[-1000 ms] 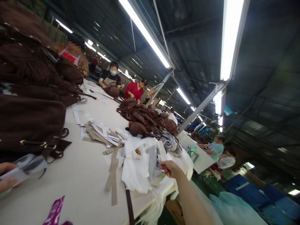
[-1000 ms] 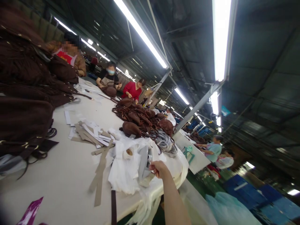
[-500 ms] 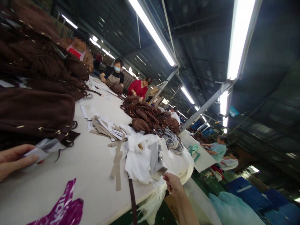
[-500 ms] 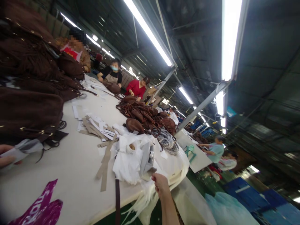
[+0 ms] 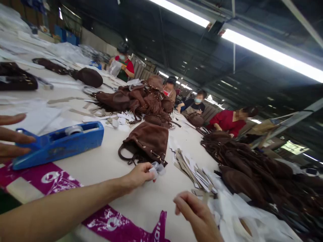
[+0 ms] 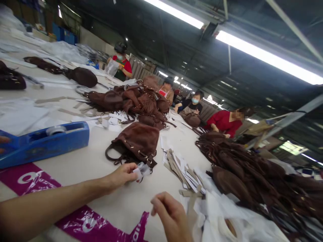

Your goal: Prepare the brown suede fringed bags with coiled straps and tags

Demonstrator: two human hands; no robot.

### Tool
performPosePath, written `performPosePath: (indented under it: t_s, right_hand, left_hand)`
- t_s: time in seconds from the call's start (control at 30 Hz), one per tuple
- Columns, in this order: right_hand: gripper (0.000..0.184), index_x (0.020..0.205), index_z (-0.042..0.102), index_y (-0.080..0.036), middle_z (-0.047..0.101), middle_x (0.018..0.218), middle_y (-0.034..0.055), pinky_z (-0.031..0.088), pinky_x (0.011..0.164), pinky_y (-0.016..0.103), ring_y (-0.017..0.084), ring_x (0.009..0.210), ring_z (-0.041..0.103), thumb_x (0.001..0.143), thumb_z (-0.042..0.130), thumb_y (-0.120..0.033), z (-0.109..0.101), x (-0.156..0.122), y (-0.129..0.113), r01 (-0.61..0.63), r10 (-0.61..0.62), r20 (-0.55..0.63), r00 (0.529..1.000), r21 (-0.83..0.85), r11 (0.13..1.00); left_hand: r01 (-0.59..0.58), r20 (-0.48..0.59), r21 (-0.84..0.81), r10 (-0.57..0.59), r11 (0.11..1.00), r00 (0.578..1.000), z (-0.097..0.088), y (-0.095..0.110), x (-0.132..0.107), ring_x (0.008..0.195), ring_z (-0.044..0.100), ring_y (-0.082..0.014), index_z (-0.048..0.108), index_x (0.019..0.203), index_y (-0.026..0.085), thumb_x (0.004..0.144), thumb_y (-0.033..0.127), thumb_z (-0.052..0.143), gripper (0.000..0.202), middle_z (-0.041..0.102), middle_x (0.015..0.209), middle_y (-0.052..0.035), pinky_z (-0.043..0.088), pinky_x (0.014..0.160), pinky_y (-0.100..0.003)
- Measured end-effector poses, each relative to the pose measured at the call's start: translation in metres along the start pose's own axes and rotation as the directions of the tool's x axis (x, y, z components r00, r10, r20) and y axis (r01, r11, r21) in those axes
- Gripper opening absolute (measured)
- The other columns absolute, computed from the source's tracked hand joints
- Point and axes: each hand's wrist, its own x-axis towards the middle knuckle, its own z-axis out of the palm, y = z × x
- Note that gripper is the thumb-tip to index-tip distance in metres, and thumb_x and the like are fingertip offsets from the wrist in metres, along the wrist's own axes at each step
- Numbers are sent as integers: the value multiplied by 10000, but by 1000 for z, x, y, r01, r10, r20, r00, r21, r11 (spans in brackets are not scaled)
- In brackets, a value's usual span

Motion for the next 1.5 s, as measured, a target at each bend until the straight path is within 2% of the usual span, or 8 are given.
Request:
performPosePath:
  t_s: [0.13, 0.27, 0.57, 0.87, 1.1, 1.27, 1.4, 1.5]
  right_hand:
    - [320, 645, 585, -201, 566, 616, -19, 364, 615, 256, 154, 630, 492, 827, 566, -464, 45, 47, -13, 62, -61, -14, 998, 56, 996]
    - [324, 603, 566, -198, 535, 573, -23, 341, 587, 260, 151, 587, 464, 802, 549, -453, 61, 68, -2, 49, -49, -42, 998, 7, 999]
    - [345, 523, 538, -213, 539, 512, -19, 340, 565, 268, 159, 545, 476, 763, 560, -460, 70, 73, -5, -14, 13, -132, 991, -2, 1000]
    - [294, 584, 634, -187, 608, 579, 1, 359, 593, 267, 162, 587, 492, 733, 571, -432, 62, 69, -7, -37, 37, 2, 999, 41, 998]
    - [213, 791, 615, -188, 710, 660, 36, 433, 621, 293, 218, 633, 637, 713, 616, -386, 75, 68, 11, -101, 112, -69, 991, 147, 984]
    - [191, 774, 597, -187, 710, 651, 25, 441, 599, 278, 214, 639, 642, 703, 677, -346, 75, 65, 14, -62, 85, -105, 991, 206, 977]
    - [190, 804, 623, -191, 705, 741, 7, 421, 592, 276, 173, 582, 583, 681, 690, -319, 74, 61, 9, -36, 58, -215, 975, 105, 994]
    - [175, 689, 625, -196, 654, 672, -11, 381, 570, 282, 153, 532, 504, 708, 663, -365, 77, 58, 8, -43, 32, -298, 954, -32, 999]
  left_hand:
    - [2, 31, -46, -1, 999, 1000, 0, 2, -1, 714, 504, -143, 554, 754, 159, 607, 301, 609, 212, 586, 726, 15, 352, 676, -256]
    - [17, 37, -73, -14, 997, 999, -3, 1, 1, 701, 487, -138, 552, 781, 152, 608, 281, 594, 220, 559, 727, 20, 333, 640, -249]
    - [-16, 78, 1, 16, 1000, 997, -4, 7, -4, 758, 488, -154, 543, 794, 164, 636, 266, 531, 188, 547, 766, 16, 360, 687, -262]
    - [-80, 10, 212, 80, 974, 997, -4, -5, 2, 693, 415, -139, 433, 692, 192, 803, 419, 420, 254, 444, 705, 23, 347, 656, -271]
    - [-85, 101, 231, 63, 969, 993, -6, -3, -2, 657, 397, -132, 426, 706, 195, 829, 448, 398, 283, 433, 689, 31, 341, 639, -264]
    - [-126, 122, 357, 88, 925, 989, -8, -2, -6, 688, 427, -145, 465, 729, 187, 853, 430, 390, 282, 462, 723, 17, 350, 661, -269]
    - [-140, 114, 388, 103, 911, 988, -7, -2, -7, 722, 461, -156, 487, 761, 192, 869, 403, 375, 262, 501, 754, 5, 370, 684, -266]
    - [-132, 88, 392, 106, 910, 991, -5, -2, -8, 698, 470, -157, 485, 756, 200, 883, 401, 360, 268, 510, 728, 4, 373, 663, -261]
